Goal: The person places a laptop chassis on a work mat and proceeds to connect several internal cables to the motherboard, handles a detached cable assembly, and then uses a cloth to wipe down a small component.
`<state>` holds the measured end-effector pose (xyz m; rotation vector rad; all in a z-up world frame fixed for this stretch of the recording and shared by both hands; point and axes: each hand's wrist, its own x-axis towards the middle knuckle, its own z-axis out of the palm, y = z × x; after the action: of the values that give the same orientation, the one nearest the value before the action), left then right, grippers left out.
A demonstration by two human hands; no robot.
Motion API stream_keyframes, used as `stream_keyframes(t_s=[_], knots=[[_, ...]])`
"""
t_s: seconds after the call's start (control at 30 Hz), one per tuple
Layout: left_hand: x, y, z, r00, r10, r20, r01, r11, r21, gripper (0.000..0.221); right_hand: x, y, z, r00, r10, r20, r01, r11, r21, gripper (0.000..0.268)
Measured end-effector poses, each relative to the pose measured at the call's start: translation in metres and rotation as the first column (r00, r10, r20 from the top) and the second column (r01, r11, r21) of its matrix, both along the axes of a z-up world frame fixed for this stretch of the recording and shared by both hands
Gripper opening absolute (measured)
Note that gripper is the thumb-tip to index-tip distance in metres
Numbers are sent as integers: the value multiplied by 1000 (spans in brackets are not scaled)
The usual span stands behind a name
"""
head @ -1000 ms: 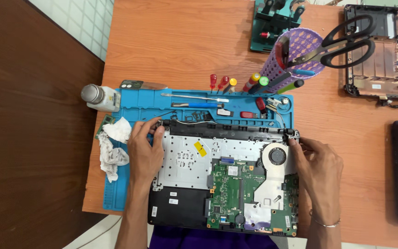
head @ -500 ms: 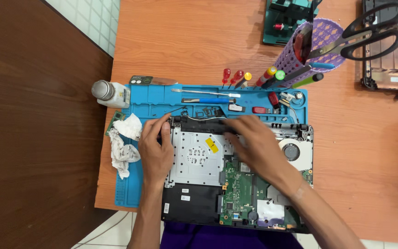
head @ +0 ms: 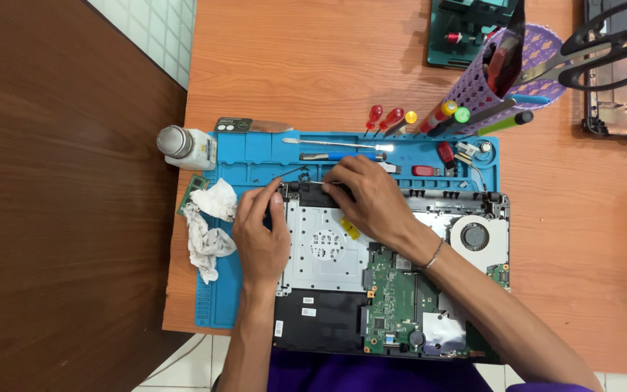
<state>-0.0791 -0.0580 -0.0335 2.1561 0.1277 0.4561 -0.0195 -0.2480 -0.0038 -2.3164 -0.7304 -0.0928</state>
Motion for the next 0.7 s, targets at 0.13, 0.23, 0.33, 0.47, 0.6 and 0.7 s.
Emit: stream_keyframes(t_s=[0.13,0.23,0.33,0.47,0.6,0.7], knots=[[0,1,-1,1000,-5,-9,5,1000,-14,25,-1,1,4,1000,5,-1,-5,1000,28,9],[-1,1,-1,1000,-8,1,8,1000,-8,25,-3,2,7,999,18,36,-20,998,60,8],[-1,2,-1,1000,-9,4,9,1000,-6,26,-11,2,10,999,50,1,-50,998,50,9],[-1,2,-2,1000,-14,-19,13,1000,-13,25,-22,5,15,999,50,13,-50,998,35,12],[-1,2,-2,1000,-14,-15,14,1000,-10,25,-24,6,18,997,36,72,-35,999,-13,10],[0,2,-3,1000,-12,-15,12,1000,-13,25,-23,8,18,996,33,80,-31,999,-28,7]])
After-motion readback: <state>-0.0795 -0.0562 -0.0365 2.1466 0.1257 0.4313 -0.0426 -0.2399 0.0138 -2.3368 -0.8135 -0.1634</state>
